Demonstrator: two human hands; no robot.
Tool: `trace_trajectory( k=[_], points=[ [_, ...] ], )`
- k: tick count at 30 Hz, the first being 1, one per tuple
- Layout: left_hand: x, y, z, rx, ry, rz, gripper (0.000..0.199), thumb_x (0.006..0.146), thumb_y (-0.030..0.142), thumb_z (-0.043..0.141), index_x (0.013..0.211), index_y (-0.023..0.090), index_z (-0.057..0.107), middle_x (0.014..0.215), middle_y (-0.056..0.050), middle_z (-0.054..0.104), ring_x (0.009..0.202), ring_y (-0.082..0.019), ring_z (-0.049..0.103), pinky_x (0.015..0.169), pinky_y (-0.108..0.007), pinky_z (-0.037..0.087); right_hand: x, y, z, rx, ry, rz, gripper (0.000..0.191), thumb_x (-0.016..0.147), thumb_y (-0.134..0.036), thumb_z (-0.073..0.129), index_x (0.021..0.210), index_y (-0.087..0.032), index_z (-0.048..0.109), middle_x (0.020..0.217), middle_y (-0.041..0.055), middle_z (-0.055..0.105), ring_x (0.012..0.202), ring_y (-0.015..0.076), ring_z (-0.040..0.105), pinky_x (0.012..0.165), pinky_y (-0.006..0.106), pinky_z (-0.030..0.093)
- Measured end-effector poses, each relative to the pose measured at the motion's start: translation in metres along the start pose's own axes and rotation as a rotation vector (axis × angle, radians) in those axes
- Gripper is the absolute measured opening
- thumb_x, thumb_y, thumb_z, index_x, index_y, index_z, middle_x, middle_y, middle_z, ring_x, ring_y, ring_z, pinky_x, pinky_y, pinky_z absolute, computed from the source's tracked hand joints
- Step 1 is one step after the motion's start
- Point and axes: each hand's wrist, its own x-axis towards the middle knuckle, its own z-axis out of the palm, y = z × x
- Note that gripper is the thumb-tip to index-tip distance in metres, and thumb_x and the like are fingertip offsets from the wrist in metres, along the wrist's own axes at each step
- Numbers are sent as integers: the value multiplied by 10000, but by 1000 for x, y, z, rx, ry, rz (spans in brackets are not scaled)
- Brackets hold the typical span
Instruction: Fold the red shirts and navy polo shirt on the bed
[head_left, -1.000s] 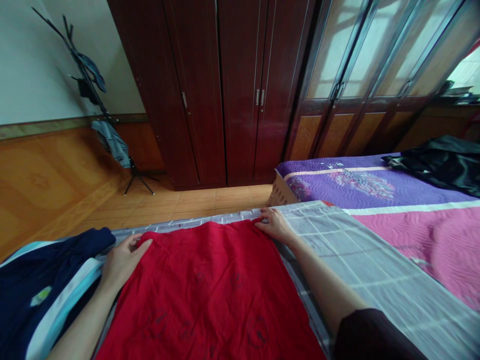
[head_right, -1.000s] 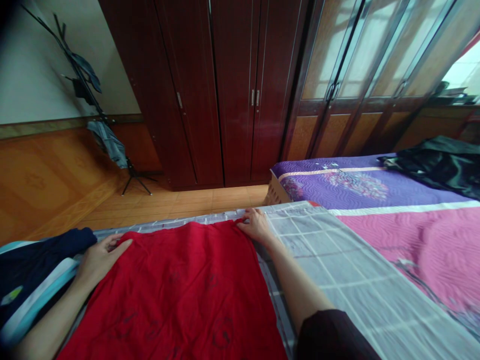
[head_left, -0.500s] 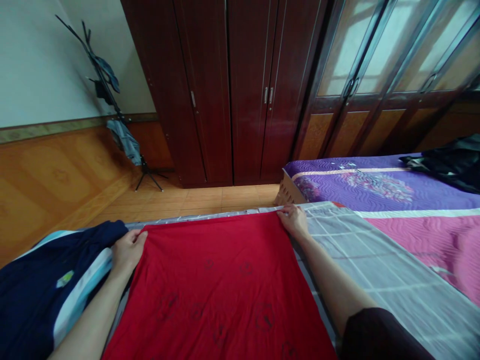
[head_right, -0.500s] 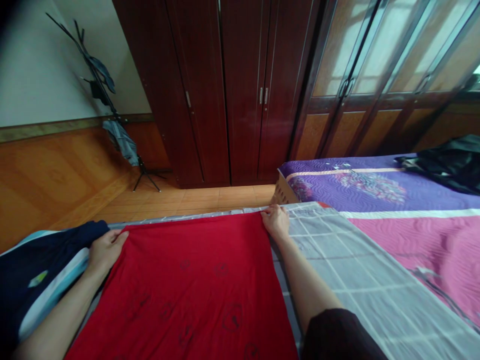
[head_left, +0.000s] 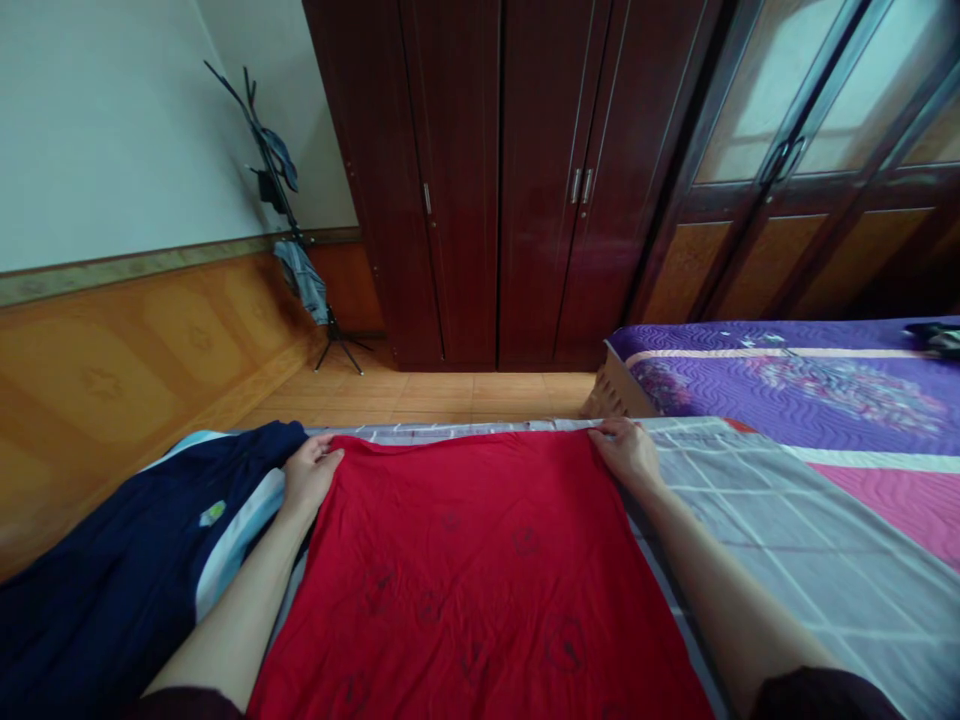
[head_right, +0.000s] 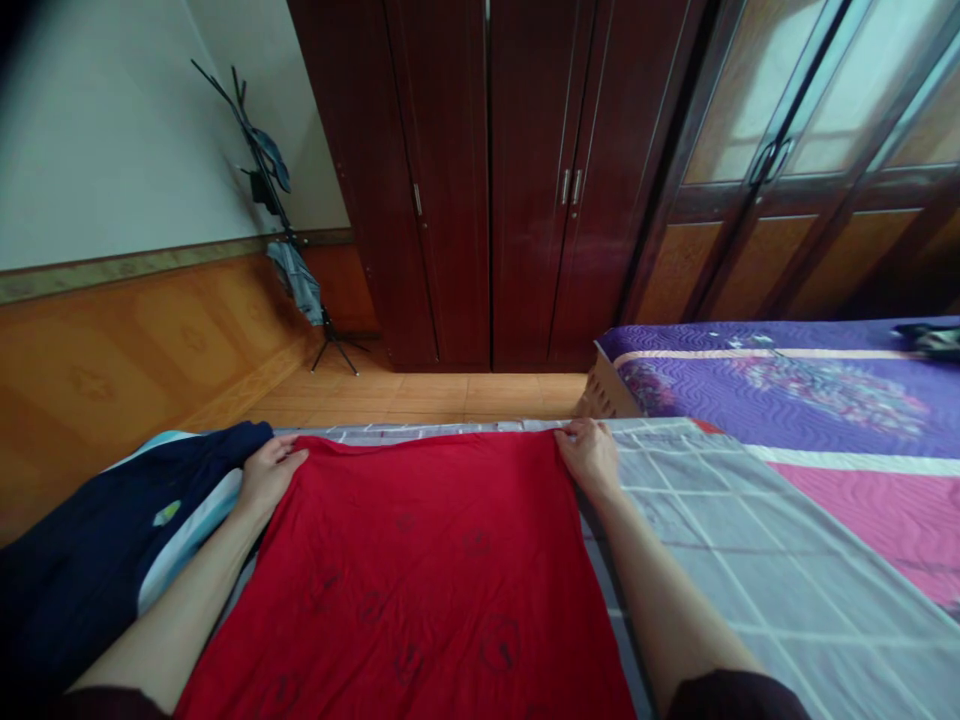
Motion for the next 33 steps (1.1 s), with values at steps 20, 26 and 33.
trace_trajectory(
  k=[20, 26, 33],
  points=[
    [1, 0, -5, 234, -2, 39, 295, 770, 324, 502, 965, 117, 580, 880, -98, 668, 815, -232, 652, 771, -347, 519, -4, -4, -5, -154, -18, -23, 260, 761, -298, 482, 813, -175, 705, 902, 129, 655, 912, 297, 562, 760, 368, 424],
    [-40, 66, 7, 316, -128, 324, 335, 824, 334, 523, 1130, 210, 580, 1200, -67, 595, 1181, -236, 508, 1050, -384, 359, -14, -50, -22, -115, 13, -234, 404, 800, -310, 472, 1097, -84, 624, 1115, 175, 602, 1068, 321, 504, 896, 417, 411],
    [-98, 81, 45, 616, -902, 660, 657, 921, 575, 326, 1465, 221, 222, 1532, -49, 200, 1414, -207, 138, 1158, -415, 117, -84, -131, -1, 97, -346, -678, 611, 846, -468, 501, 1369, -161, 427, 1436, 139, 386, 1323, 294, 326, 1057, 465, 308]
  ],
)
